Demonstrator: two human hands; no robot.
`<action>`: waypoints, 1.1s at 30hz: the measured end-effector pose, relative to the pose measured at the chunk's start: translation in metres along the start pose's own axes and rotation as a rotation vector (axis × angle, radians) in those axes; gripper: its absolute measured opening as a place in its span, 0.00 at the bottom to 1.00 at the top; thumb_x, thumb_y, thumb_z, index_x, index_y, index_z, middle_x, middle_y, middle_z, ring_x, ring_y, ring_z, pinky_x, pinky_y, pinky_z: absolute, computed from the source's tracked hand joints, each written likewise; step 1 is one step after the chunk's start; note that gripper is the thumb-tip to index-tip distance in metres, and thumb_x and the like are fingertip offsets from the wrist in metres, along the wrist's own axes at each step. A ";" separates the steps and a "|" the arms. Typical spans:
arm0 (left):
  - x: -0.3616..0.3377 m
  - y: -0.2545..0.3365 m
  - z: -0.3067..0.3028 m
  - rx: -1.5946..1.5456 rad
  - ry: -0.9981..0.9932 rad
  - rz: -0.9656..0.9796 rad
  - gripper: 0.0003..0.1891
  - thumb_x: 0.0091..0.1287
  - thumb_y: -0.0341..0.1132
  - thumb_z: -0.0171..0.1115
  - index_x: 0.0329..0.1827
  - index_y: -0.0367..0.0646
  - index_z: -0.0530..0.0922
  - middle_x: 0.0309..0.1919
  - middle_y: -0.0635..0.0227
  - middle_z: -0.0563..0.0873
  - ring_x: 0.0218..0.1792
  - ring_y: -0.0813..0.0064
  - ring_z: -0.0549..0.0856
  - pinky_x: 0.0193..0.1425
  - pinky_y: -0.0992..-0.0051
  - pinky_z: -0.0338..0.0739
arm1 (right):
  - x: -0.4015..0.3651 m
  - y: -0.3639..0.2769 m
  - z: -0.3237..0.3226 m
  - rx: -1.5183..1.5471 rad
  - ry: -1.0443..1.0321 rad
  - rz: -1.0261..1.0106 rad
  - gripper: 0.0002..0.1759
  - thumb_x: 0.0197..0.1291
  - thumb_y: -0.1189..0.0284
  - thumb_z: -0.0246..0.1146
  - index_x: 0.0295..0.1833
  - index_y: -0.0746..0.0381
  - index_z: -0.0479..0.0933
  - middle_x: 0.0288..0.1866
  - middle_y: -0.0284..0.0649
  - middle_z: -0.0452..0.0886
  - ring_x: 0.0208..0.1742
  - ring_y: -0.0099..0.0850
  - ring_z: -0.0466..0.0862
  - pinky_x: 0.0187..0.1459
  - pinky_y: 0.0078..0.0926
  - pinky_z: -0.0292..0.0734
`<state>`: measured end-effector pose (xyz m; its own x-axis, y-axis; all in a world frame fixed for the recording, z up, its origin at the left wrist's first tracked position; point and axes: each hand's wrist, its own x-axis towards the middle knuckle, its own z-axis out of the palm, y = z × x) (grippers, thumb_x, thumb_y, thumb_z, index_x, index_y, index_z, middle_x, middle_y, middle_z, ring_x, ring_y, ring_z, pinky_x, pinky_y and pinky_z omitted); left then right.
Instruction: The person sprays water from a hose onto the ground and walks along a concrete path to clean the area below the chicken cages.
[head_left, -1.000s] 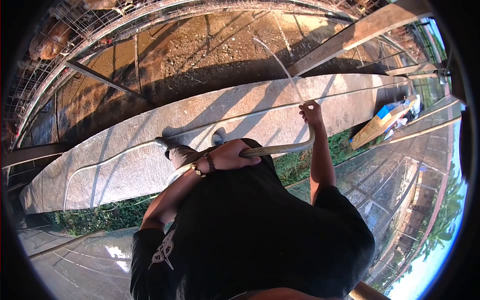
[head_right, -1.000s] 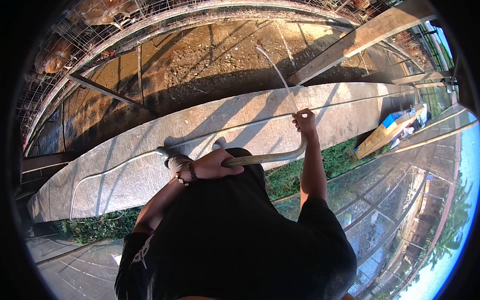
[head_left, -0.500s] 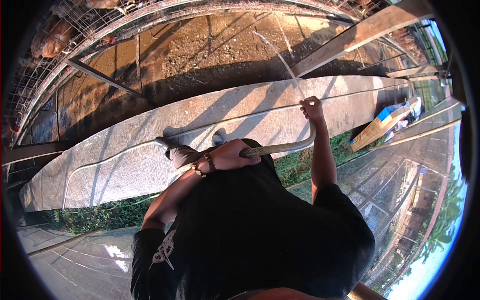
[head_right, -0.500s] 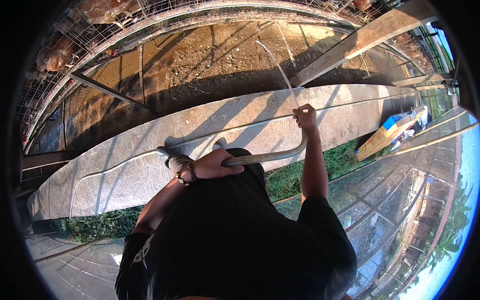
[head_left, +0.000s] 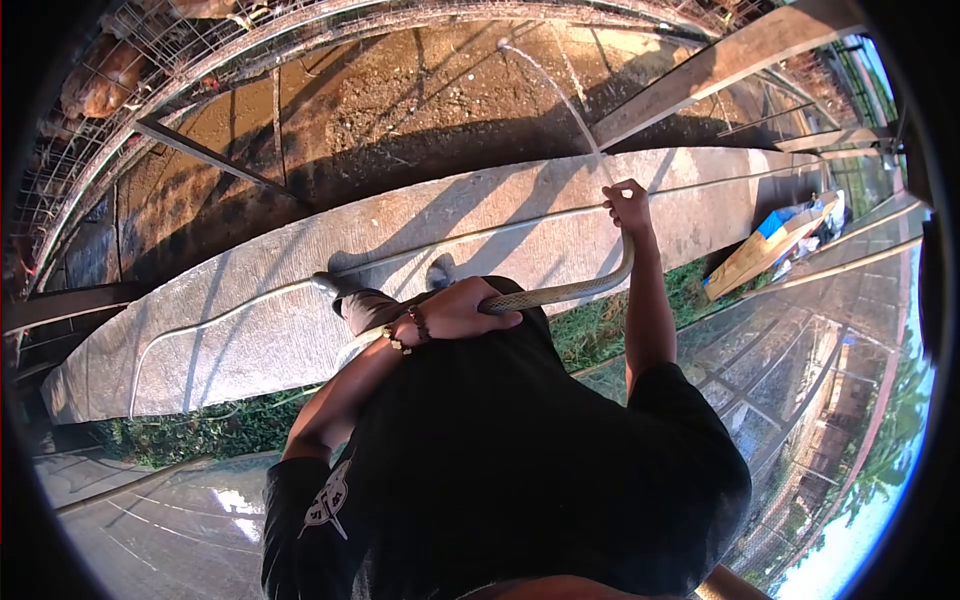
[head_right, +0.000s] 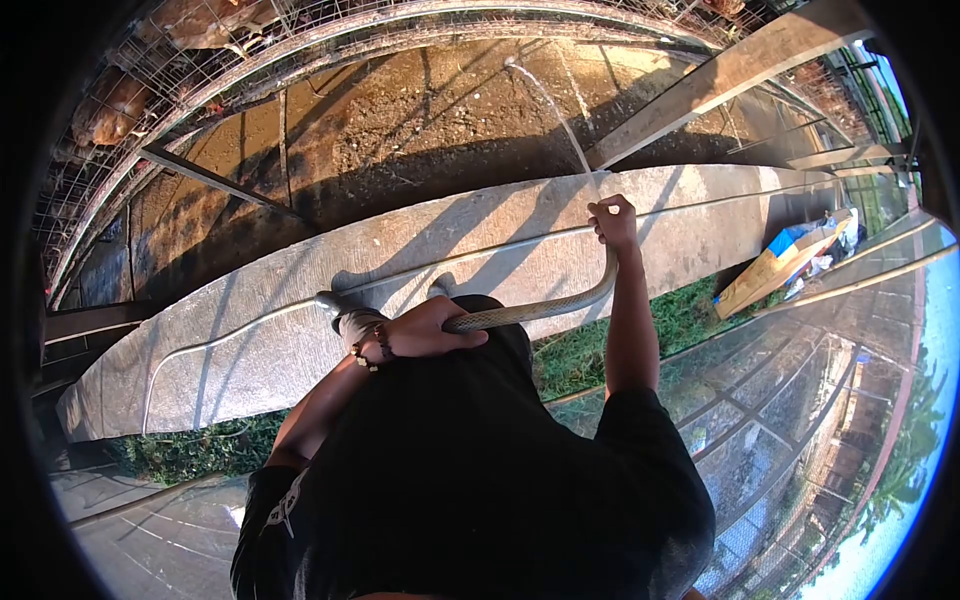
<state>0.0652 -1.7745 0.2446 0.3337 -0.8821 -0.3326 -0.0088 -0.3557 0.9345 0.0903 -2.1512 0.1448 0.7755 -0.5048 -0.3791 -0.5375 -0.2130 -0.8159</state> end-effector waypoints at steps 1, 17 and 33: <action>0.000 0.001 0.000 -0.006 -0.003 -0.008 0.22 0.60 0.52 0.57 0.33 0.37 0.81 0.15 0.66 0.76 0.19 0.79 0.75 0.27 0.74 0.68 | 0.000 0.000 0.000 0.005 0.000 0.001 0.11 0.52 0.69 0.65 0.32 0.60 0.69 0.19 0.38 0.75 0.13 0.18 0.68 0.10 0.16 0.59; 0.002 0.004 -0.004 -0.006 -0.019 -0.049 0.23 0.59 0.53 0.57 0.34 0.37 0.81 0.14 0.66 0.76 0.19 0.78 0.75 0.27 0.74 0.68 | -0.009 0.043 0.006 0.031 -0.007 0.163 0.13 0.53 0.66 0.65 0.34 0.60 0.69 0.20 0.40 0.77 0.13 0.19 0.68 0.10 0.17 0.61; 0.007 -0.001 -0.004 -0.015 -0.035 -0.047 0.24 0.59 0.54 0.57 0.35 0.38 0.81 0.15 0.68 0.76 0.20 0.80 0.75 0.27 0.75 0.67 | -0.027 0.073 0.002 -0.017 -0.046 0.273 0.15 0.52 0.67 0.65 0.37 0.65 0.69 0.21 0.43 0.78 0.15 0.21 0.72 0.13 0.19 0.65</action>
<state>0.0716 -1.7788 0.2422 0.3006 -0.8745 -0.3805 0.0206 -0.3929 0.9193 0.0311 -2.1514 0.0944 0.6151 -0.5069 -0.6039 -0.7340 -0.0887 -0.6733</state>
